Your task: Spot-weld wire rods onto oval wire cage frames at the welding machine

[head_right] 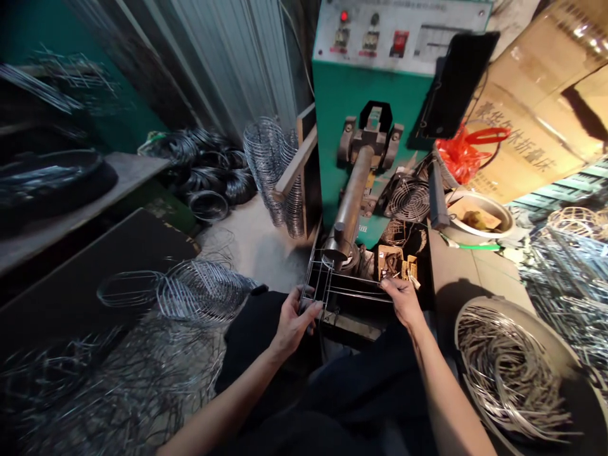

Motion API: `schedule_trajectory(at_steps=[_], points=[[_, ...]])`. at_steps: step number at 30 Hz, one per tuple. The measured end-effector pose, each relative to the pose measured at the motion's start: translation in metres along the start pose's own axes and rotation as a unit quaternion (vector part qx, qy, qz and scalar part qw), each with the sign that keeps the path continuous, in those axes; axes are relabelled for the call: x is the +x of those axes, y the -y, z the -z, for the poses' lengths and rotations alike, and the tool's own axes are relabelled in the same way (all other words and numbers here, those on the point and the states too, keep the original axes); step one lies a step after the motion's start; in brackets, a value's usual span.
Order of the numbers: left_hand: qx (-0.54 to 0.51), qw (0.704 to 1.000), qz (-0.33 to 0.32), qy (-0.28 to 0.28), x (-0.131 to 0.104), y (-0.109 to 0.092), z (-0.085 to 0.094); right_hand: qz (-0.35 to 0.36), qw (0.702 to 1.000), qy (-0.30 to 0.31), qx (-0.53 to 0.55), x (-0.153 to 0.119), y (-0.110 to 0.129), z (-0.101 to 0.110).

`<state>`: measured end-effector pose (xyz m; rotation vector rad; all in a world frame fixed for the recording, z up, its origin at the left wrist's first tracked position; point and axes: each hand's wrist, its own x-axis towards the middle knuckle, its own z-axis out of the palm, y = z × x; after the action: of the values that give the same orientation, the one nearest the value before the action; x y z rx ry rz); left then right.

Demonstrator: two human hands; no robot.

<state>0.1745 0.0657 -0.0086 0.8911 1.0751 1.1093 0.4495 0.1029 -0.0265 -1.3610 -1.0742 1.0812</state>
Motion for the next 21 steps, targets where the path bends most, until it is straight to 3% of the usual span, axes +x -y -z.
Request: schedule_trajectory(at_steps=[14,21], points=[[-0.01,1.0,-0.004,0.006,0.009,0.006,-0.005,-0.036,0.999,-0.008,0.033,0.006,-0.009,0.008],[0.008,1.0,-0.011,0.017,0.014,0.008,-0.005,0.006,1.0,-0.006,0.005,0.008,-0.011,0.01]])
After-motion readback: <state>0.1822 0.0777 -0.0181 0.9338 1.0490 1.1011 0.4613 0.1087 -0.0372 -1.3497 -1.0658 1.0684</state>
